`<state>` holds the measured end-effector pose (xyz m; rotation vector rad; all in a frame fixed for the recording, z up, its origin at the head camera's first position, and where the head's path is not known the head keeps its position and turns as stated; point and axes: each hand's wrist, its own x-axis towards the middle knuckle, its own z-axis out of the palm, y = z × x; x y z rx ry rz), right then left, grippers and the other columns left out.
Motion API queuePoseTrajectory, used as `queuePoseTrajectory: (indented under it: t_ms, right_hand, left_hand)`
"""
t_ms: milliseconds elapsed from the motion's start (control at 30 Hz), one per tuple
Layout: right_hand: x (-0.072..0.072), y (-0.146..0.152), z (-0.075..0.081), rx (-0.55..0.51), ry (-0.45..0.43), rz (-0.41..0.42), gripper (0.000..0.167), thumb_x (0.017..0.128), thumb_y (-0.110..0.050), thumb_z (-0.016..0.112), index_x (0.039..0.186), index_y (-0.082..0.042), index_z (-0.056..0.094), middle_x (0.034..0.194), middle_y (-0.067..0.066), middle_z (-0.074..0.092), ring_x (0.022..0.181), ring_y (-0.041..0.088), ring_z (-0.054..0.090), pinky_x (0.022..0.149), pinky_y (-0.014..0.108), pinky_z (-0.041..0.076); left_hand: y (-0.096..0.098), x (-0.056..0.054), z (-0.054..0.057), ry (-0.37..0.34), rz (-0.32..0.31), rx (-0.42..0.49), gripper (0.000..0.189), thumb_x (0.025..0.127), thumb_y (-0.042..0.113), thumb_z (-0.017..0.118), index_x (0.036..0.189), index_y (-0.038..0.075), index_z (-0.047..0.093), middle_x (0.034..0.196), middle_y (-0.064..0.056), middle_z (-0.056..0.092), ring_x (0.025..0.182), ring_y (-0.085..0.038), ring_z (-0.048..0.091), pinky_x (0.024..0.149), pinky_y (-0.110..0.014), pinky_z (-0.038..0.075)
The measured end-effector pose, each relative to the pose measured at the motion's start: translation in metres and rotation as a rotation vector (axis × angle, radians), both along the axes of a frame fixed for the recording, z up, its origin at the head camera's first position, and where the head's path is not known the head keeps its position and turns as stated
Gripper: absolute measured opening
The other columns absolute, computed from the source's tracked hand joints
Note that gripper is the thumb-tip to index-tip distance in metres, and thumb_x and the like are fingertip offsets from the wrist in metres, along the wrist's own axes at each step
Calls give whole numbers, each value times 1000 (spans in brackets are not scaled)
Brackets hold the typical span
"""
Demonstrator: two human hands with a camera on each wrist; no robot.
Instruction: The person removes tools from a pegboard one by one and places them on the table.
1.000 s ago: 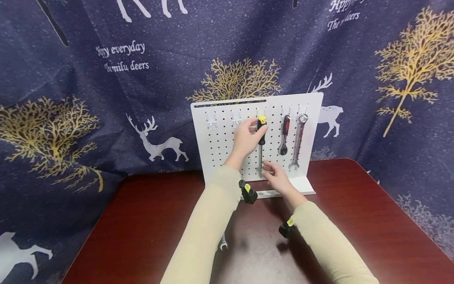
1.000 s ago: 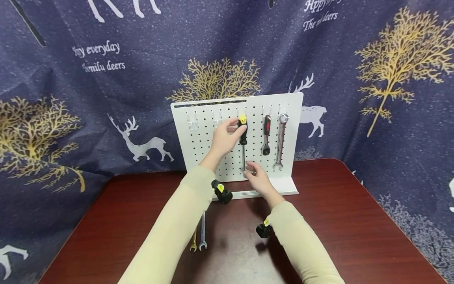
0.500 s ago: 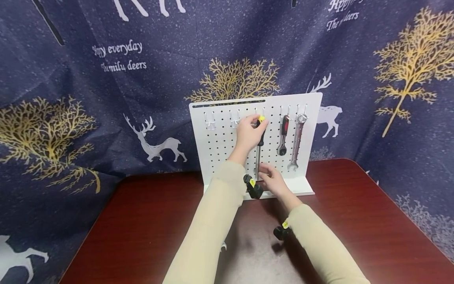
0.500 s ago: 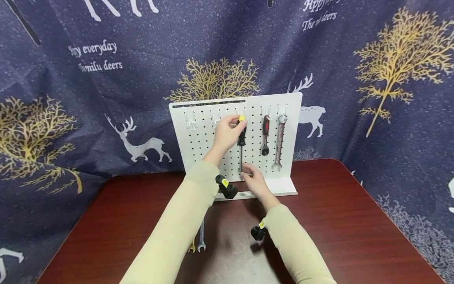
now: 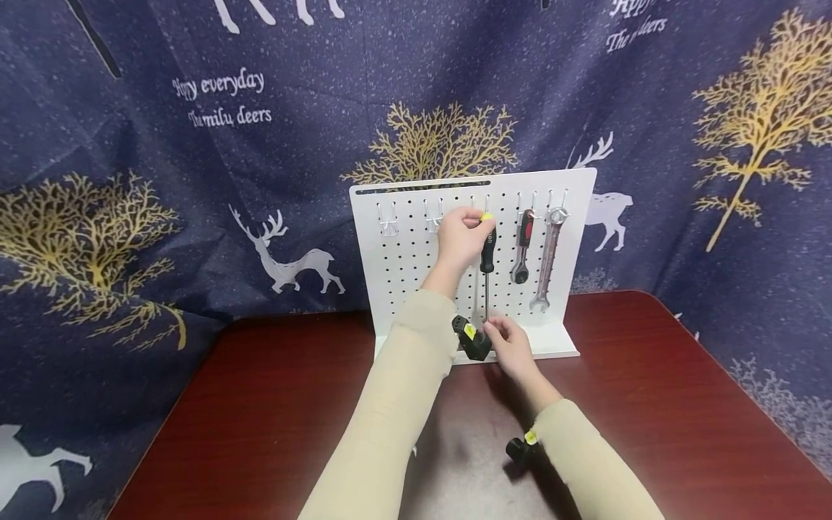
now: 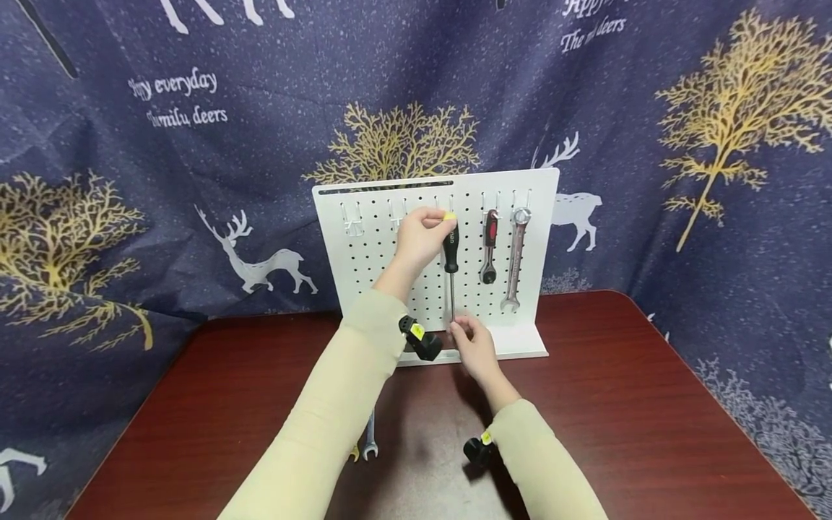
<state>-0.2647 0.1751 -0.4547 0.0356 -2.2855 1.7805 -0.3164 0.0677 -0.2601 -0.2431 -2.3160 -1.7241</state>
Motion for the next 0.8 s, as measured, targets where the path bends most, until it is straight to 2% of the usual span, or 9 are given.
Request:
queuePoseTrajectory:
  t_ms: [200, 433, 600, 800]
  right_hand:
    - [14, 0, -5, -34, -22, -34, 27, 96, -14, 55, 113, 6, 59, 105, 23, 67, 73, -6, 57, 69, 17, 54]
    - [27, 2, -8, -126, -38, -33, 22, 94, -6, 56, 110, 8, 60, 89, 11, 67, 71, 14, 64, 69, 28, 58]
    - [30, 4, -6, -109, 1, -35, 20, 93, -6, 57, 108, 7, 61, 80, 2, 65, 69, 16, 63, 68, 29, 58]
    - [29, 2, -7, -107, 29, -45, 19, 93, -6, 57, 107, 7, 60, 82, 15, 65, 68, 13, 63, 68, 27, 56]
  left_hand:
    - [4, 2, 2, 21, 26, -11, 18, 83, 17, 71, 98, 7, 68, 95, -9, 70, 86, -18, 66, 66, -19, 53]
    - [4, 2, 2, 25, 27, -32, 18, 84, 19, 71, 98, 8, 69, 98, -8, 70, 88, -17, 65, 70, -20, 53]
    - [4, 2, 1, 39, 17, -41, 20, 84, 20, 71, 100, 8, 68, 98, -8, 69, 88, -16, 65, 70, -19, 53]
    - [2, 2, -2, 38, 6, -27, 22, 85, 21, 70, 102, 8, 67, 97, -9, 68, 88, -17, 64, 70, -20, 51]
